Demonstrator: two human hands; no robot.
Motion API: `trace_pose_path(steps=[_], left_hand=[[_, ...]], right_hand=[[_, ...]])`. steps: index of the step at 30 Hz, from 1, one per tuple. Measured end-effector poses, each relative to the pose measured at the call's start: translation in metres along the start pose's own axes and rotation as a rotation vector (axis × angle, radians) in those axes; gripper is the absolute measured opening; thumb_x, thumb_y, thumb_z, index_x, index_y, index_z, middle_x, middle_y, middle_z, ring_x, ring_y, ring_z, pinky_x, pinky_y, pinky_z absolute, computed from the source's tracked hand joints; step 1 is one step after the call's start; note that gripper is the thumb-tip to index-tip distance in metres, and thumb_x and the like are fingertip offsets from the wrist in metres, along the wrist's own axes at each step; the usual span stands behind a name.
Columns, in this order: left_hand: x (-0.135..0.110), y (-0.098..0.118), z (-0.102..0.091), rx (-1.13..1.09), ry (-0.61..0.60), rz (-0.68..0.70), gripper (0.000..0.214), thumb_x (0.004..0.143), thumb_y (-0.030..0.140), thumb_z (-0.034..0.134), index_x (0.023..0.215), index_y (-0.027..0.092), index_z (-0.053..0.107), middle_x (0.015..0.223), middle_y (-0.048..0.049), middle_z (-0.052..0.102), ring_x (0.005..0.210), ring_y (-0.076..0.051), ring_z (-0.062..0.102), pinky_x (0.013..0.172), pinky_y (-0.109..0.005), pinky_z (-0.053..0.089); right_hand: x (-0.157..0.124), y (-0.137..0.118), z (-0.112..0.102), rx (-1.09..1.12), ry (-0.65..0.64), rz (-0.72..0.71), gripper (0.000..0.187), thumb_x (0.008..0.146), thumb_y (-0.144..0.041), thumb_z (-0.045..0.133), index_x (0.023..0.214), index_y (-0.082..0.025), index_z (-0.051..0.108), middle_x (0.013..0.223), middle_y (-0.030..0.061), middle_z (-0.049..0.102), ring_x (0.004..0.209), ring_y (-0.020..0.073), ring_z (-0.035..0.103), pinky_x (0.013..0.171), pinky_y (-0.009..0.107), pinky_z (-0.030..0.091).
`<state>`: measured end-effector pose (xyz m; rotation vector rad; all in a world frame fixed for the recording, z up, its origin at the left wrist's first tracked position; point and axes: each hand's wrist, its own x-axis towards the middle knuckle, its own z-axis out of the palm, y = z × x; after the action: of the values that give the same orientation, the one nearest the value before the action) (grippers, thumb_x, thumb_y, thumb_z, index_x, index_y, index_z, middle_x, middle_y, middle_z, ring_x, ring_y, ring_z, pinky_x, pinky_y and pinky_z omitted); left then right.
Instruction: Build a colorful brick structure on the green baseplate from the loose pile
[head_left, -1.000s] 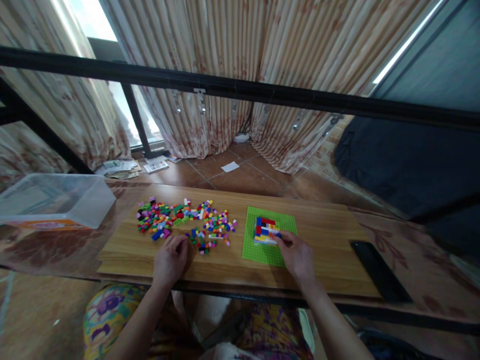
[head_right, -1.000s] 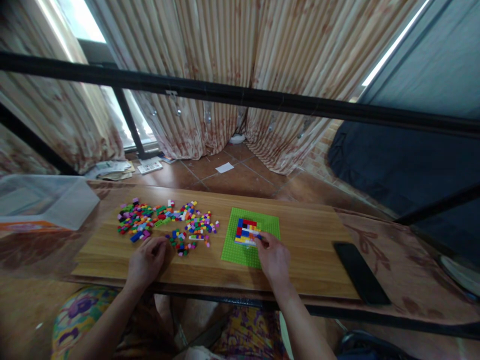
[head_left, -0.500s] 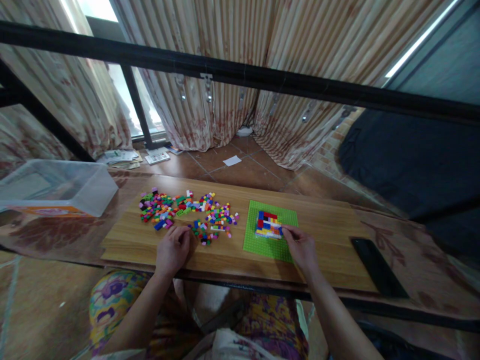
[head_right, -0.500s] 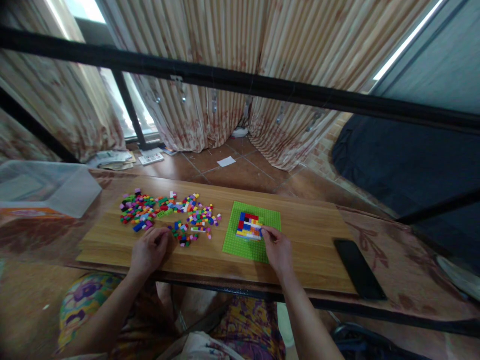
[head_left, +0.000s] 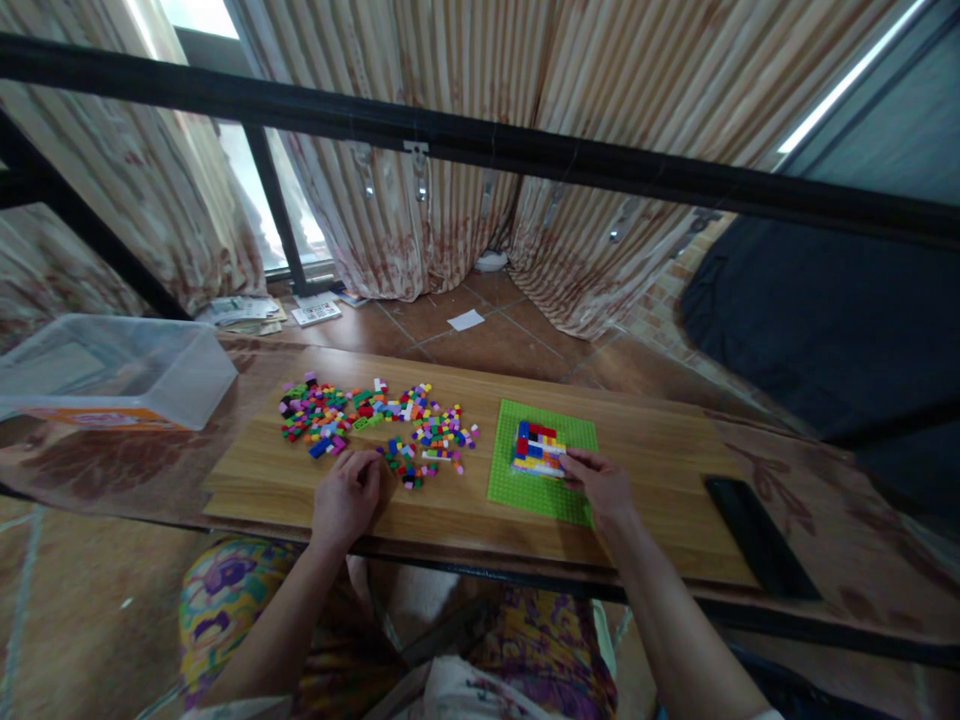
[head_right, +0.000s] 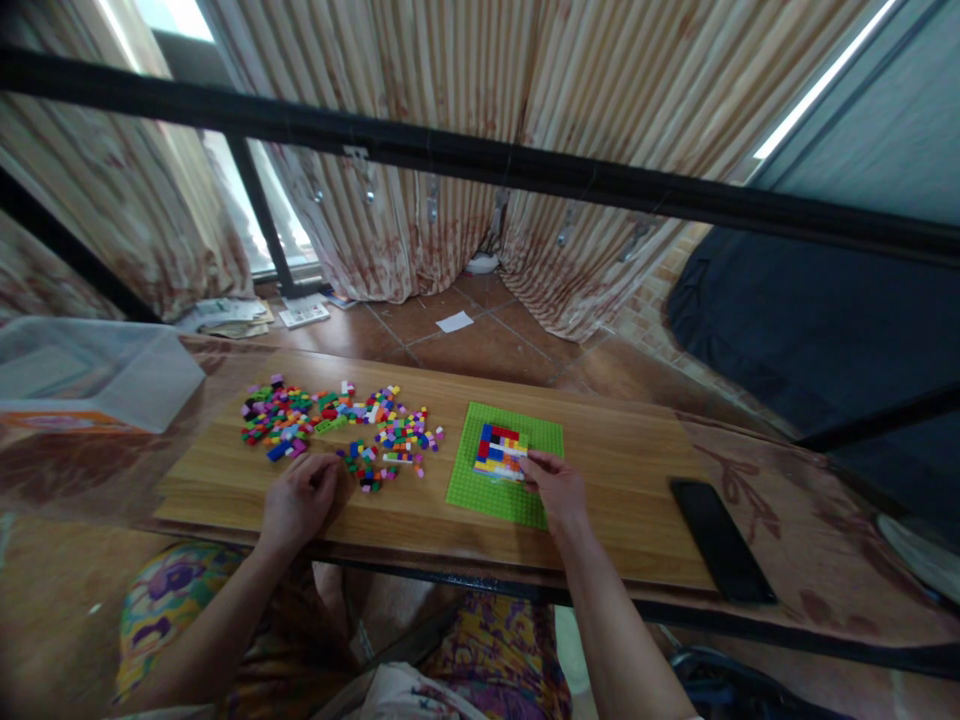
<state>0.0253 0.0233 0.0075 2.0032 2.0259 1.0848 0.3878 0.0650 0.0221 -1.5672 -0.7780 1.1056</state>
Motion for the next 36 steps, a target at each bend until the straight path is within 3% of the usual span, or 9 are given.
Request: trace_pose_path(steps=[10,24,32,36], left_hand=[[0.000,0.003,-0.002,0.001,-0.008,-0.029,0.020,0.087,0.031,0.046,0.088,0.021,0.064,0.086,-0.0052,0.067,0.081,-0.019,0.063,0.074,-0.029,0.049],[0.000,0.002,-0.001,0.020,0.007,-0.009,0.020,0.088,0.030,0.046,0.088,0.021,0.064,0.086,-0.0047,0.066,0.081,-0.019,0.063,0.073,-0.029,0.049],[-0.001,0.001,-0.001,0.015,-0.006,0.002,0.020,0.088,0.028,0.045,0.085,0.020,0.062,0.084,-0.0055,0.065,0.082,-0.019,0.062,0.074,-0.030,0.049],[-0.002,0.002,-0.001,0.010,-0.028,-0.028,0.019,0.088,0.027,0.045,0.085,0.021,0.063,0.083,-0.0050,0.065,0.080,-0.019,0.062,0.072,-0.030,0.048]], right_hand=[[0.002,0.005,-0.005,0.139,-0.073,0.082,0.031,0.053,-0.030,0.086,0.077,-0.016,0.073,0.071,0.0033,0.072,0.059,0.0140,0.066,0.054,0.025,0.059],[0.000,-0.002,0.003,0.147,-0.085,0.139,0.030,0.052,-0.026,0.087,0.075,-0.015,0.073,0.071,0.0050,0.072,0.059,0.0149,0.067,0.053,0.026,0.060],[-0.002,0.002,0.002,0.112,-0.073,0.041,0.035,0.048,-0.036,0.086,0.073,-0.016,0.072,0.067,0.0030,0.071,0.058,0.0140,0.064,0.053,0.026,0.057],[-0.011,-0.002,0.000,-0.051,0.113,-0.155,0.036,0.058,-0.044,0.078,0.079,-0.015,0.072,0.066,0.0030,0.069,0.057,0.0154,0.062,0.055,0.029,0.054]])
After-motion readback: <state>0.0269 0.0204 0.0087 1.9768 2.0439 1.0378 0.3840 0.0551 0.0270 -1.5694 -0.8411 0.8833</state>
